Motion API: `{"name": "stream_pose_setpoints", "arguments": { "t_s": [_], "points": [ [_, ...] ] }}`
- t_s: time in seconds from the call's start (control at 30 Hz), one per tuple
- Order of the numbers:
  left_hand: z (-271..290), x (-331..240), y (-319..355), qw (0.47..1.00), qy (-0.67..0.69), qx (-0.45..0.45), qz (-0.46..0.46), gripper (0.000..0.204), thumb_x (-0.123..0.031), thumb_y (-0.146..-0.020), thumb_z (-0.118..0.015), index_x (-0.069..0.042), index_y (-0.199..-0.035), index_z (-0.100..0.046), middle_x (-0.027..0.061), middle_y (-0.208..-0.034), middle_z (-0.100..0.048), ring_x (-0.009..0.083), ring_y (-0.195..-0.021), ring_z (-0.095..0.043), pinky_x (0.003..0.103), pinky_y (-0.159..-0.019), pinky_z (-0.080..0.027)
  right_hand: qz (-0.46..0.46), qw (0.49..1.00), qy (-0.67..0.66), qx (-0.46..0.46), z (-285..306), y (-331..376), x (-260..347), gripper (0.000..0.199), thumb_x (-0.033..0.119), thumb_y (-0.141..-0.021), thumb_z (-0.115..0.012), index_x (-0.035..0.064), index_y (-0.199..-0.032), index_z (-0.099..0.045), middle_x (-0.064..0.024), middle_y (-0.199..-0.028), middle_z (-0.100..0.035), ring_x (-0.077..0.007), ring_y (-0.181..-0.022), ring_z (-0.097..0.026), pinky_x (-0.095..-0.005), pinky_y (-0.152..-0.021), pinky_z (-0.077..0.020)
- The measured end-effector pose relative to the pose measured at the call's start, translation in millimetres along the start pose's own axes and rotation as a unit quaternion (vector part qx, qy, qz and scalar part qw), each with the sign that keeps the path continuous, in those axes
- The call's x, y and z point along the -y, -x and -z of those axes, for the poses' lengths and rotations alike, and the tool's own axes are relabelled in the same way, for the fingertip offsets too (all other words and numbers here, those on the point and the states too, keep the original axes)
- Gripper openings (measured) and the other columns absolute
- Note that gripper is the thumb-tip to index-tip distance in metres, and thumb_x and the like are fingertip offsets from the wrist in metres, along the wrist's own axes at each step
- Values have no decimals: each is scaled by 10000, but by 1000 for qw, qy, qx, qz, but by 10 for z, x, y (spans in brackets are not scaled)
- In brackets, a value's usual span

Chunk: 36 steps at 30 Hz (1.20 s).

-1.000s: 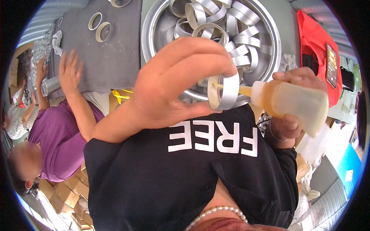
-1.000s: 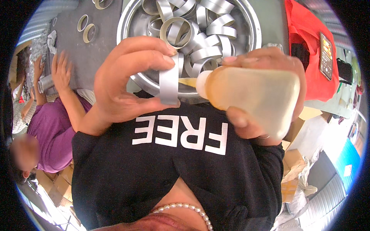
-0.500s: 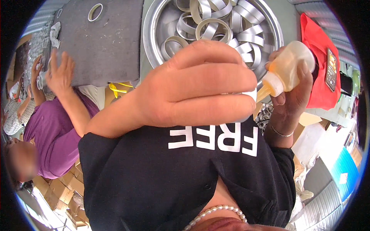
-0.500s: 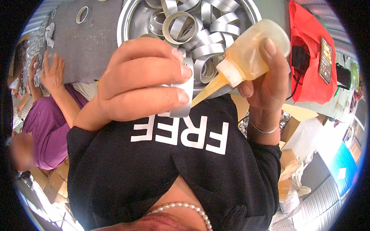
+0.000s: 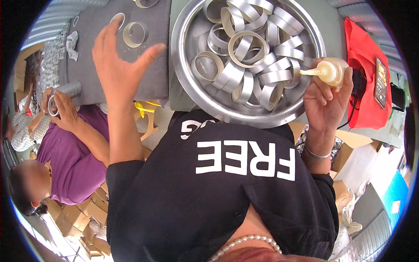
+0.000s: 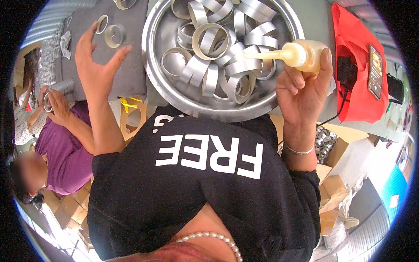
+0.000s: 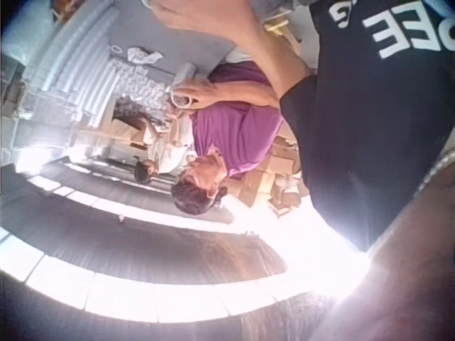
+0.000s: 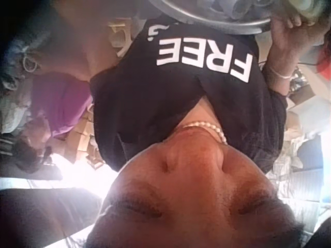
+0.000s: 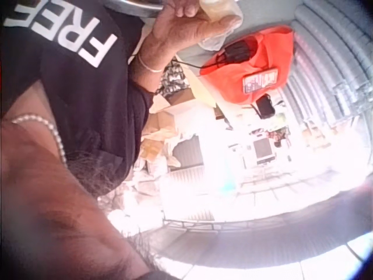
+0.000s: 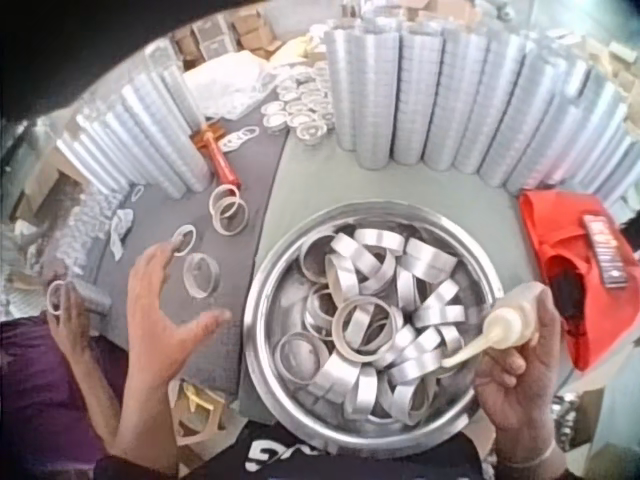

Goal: The person applies glue from a squeeze bottle to the edges of small metal rings and places them into a metal bowl. The person repeats this process for multiple rings, handling them one at a time.

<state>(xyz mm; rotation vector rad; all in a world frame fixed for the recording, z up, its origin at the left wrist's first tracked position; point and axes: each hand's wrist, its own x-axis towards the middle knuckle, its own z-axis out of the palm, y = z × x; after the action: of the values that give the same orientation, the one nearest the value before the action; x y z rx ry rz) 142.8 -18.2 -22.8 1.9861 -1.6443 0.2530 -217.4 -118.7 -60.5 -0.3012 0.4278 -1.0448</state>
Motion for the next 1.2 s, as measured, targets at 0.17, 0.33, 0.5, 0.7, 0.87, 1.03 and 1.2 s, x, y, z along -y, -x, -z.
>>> {"name": "stream_pose_setpoints", "arguments": {
  "t_s": [0.17,0.33,0.5,0.7,0.87,1.03,1.2],
  "points": [
    [-131,-450,66,957,85,230,-154,693,-302,-600,-805,-60,-1210,-582,139,-1147,-582,315,-1093,-528,420,-940,-389,18,999,18,-19,-71,5,-10,557,397,-966,-506,-127,-1153,-487,-261,-1104,-581,-35,-506,-436,-132,-407,-374],
    [-295,-659,39,917,14,364,-166,640,-250,-614,-747,-49,-1197,-577,132,-1061,-595,311,-1007,-546,400,-893,-387,28,996,58,-59,-234,44,-24,538,456,-964,-464,-54,-1079,-589,-173,-932,-670,-45,-461,-424,-167,-393,-352],
    [-147,-644,-12,918,67,365,-140,535,-182,-689,-698,-65,-1197,-579,137,-961,-612,294,-962,-571,387,-853,-415,70,991,110,-36,-248,130,-48,603,490,-969,-429,-82,-1082,-586,-122,-773,-645,-61,-430,-404,-181,-388,-339],
    [-271,-610,23,902,231,364,-17,436,-139,-782,-669,-47,-1197,-573,145,-1004,-595,254,-913,-604,348,-680,-505,93,987,123,-46,-297,86,-101,641,500,-972,-411,-109,-1069,-583,-107,-716,-635,-76,-415,-405,-195,-381,-329],
    [-468,-602,-15,969,201,138,-30,409,-165,-824,-666,-34,-1198,-568,158,-1065,-564,246,-927,-595,328,-712,-528,95,985,142,-5,-234,126,-55,630,476,-939,-510,-101,-1190,-474,-261,-1080,-607,-53,-456,-442,-167,-421,-377],
    [-401,-765,137,981,100,159,-41,493,-280,-808,-700,1,-1189,-560,180,-1095,-556,307,-942,-588,374,-762,-514,122,984,130,-17,-187,163,-14,640,481,-937,-509,-109,-1186,-489,-260,-1074,-614,-54,-459,-454,-166,-422,-381],
    [-521,-970,208,978,85,189,-6,600,-379,-774,-709,32,-1177,-540,195,-1070,-555,353,-942,-580,418,-801,-482,118,981,151,-2,-178,111,-13,654,494,-937,-497,-111,-1185,-484,-259,-1072,-616,-62,-461,-450,-175,-420,-378]
  ]
}}
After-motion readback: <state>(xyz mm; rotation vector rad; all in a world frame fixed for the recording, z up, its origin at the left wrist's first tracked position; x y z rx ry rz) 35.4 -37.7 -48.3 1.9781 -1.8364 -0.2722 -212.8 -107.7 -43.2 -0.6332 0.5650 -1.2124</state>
